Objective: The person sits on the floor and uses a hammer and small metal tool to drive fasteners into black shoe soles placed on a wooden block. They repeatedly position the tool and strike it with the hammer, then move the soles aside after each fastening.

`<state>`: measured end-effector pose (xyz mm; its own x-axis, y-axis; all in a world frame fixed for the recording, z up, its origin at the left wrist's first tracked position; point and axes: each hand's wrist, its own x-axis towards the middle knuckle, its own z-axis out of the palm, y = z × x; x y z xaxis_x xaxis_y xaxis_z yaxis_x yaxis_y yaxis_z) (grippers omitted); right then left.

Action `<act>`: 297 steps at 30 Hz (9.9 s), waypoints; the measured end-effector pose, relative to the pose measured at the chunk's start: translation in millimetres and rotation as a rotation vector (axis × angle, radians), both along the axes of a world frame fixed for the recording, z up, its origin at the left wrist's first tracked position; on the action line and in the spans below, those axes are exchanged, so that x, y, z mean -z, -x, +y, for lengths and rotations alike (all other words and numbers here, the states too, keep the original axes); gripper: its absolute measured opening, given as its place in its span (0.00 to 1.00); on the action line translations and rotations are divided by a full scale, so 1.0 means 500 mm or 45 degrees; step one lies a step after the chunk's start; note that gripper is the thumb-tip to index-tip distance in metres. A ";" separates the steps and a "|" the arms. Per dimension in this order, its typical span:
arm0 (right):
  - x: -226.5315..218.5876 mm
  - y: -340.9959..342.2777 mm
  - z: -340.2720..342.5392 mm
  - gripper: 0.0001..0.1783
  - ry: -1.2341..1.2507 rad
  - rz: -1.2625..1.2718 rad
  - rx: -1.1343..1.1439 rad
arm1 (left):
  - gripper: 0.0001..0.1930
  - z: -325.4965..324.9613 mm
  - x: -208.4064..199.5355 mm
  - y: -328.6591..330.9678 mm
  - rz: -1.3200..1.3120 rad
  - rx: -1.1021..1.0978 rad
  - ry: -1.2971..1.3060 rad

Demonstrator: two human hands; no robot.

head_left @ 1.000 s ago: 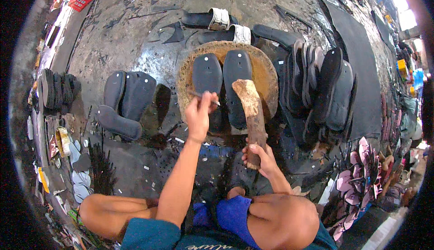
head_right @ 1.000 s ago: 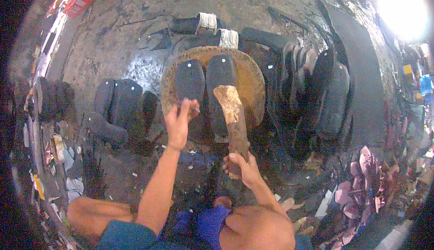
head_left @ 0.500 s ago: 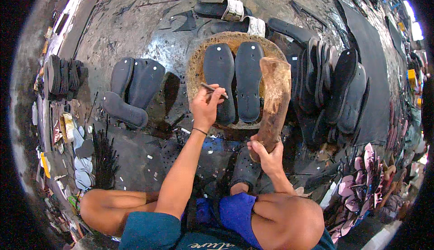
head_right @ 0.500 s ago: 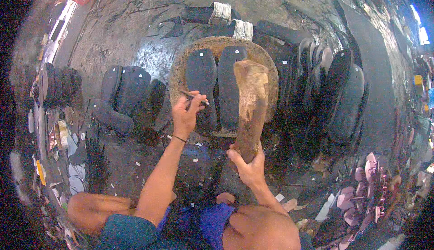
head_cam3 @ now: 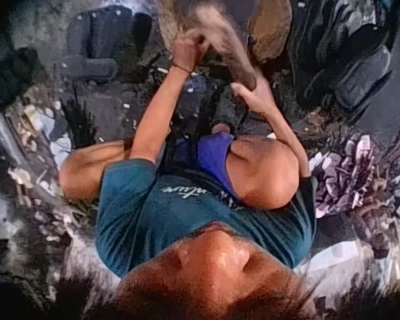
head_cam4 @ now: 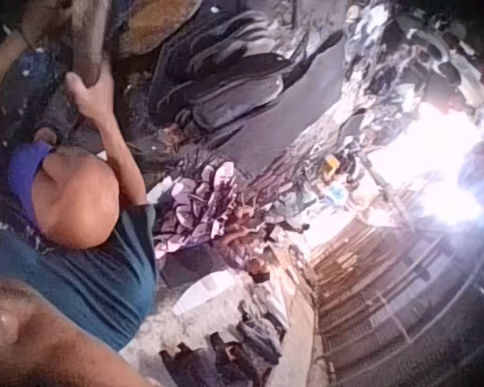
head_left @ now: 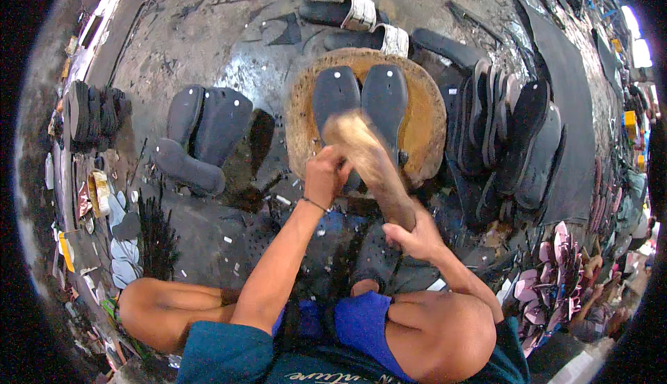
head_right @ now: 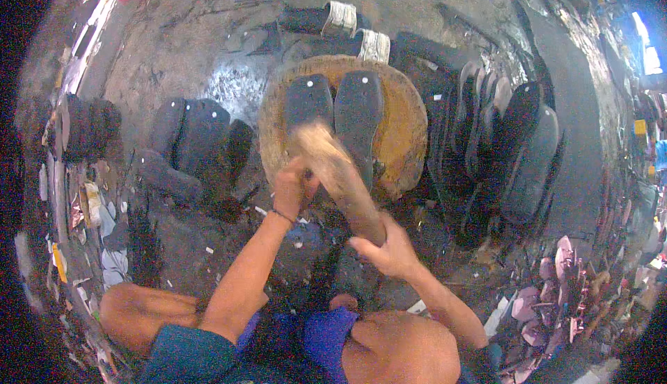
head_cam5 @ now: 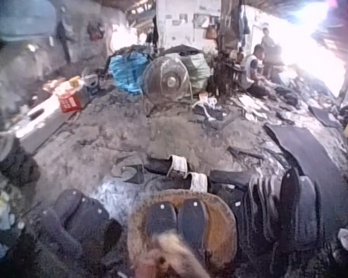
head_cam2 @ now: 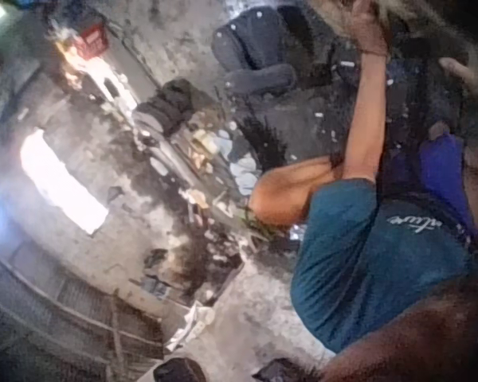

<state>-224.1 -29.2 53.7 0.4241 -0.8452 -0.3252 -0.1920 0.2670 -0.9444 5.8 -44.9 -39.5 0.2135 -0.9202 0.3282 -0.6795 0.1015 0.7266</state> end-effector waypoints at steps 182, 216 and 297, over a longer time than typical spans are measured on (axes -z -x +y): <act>0.111 -0.194 -0.121 0.21 -0.397 -0.196 0.159 | 0.11 -0.186 0.030 -0.162 -0.017 -0.017 0.126; -0.170 -0.018 -0.077 0.36 0.358 -0.470 0.702 | 0.10 -0.289 -0.001 0.015 0.434 0.018 -0.121; 0.054 0.003 -0.034 0.20 -0.464 -0.382 0.531 | 0.13 -0.154 -0.067 0.058 0.586 0.012 -0.510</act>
<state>-225.6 -46.1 26.8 0.2005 -0.8164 -0.5415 0.2570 0.5772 -0.7751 -23.3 -121.9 -5.9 0.2425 -0.9555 -0.1680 -0.2867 -0.2360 0.9285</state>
